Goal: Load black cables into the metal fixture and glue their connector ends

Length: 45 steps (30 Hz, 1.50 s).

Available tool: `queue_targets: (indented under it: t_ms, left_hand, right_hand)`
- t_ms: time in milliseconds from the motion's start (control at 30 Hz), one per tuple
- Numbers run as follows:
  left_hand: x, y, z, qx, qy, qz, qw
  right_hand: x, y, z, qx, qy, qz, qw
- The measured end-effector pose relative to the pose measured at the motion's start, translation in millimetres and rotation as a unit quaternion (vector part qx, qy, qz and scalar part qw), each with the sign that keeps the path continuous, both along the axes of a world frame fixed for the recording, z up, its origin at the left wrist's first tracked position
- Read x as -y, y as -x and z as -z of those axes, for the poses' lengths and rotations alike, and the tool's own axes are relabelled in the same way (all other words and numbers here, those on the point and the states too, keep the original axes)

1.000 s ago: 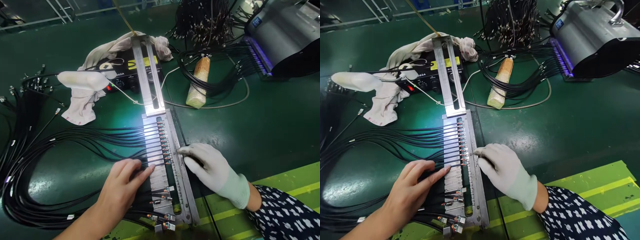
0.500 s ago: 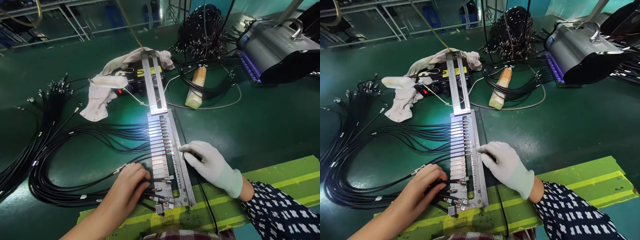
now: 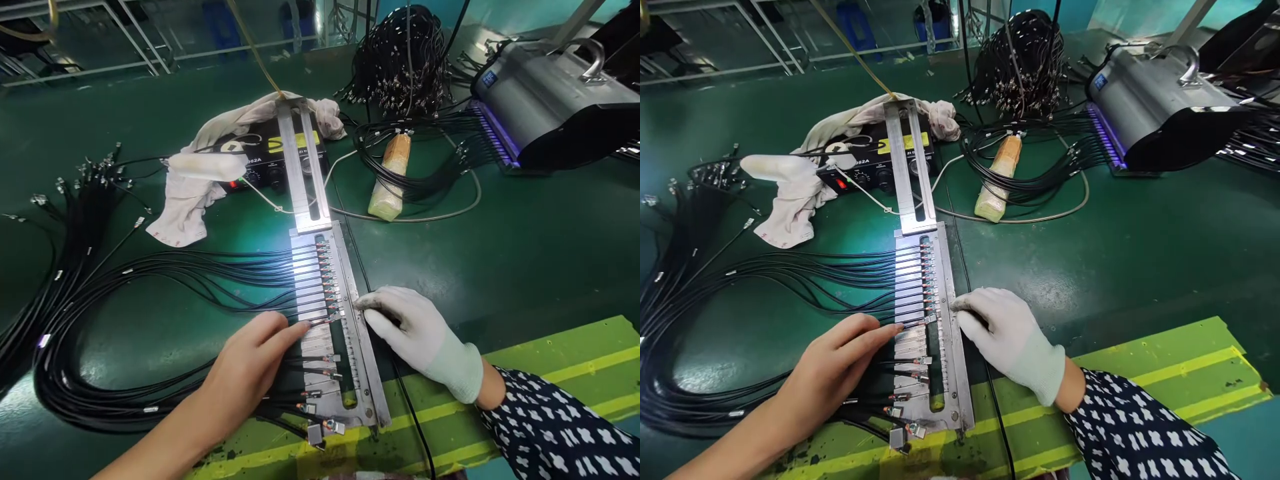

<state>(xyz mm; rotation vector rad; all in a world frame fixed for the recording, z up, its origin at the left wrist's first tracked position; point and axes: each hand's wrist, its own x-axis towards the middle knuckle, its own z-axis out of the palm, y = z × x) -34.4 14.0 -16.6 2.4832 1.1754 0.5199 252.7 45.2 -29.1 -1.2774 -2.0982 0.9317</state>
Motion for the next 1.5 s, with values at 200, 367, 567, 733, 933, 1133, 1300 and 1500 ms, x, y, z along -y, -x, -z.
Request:
queue_targets:
  t_ms: [200, 367, 567, 733, 933, 1133, 1300, 1500]
  left_hand:
    - [-9.5, -1.5, -0.2, -0.03, -0.034, 0.055, 0.997]
    - [-15.2, -3.1, 0.6, 0.009, 0.014, 0.062, 0.998]
    - [-9.2, 3.4, 3.5, -0.003, 0.027, 0.054, 0.998]
    - [12.1, 8.3, 10.9, -0.104, -0.044, 0.006, 0.994]
    - [20.2, 4.9, 6.5, -0.099, -0.029, 0.002, 0.995]
    - [23.5, 4.2, -4.2, 0.031, 0.117, -0.025, 0.992]
    - [19.1, 3.2, -6.9, 0.107, 0.162, -0.069, 0.979]
    - [13.4, -2.2, -12.3, 0.098, 0.171, -0.088, 0.976]
  right_hand:
    - [-2.9, 1.1, 0.4, 0.002, -0.006, -0.001, 1.0]
    - [-4.6, 1.4, -0.7, -0.001, 0.001, -0.001, 1.0]
    - [-4.8, 0.5, 0.4, -0.006, 0.001, -0.002, 1.0]
    - [-7.6, 1.7, 0.8, -0.007, 0.003, 0.003, 1.0]
    - [-3.2, 0.8, -0.1, 0.006, -0.004, -0.002, 1.0]
    - [4.6, -2.3, 1.7, 0.017, -0.01, -0.012, 1.0]
    - [2.7, -1.5, 0.0, 0.005, 0.01, -0.006, 1.0]
    - [0.6, -0.9, -0.2, -0.001, 0.015, -0.004, 1.0]
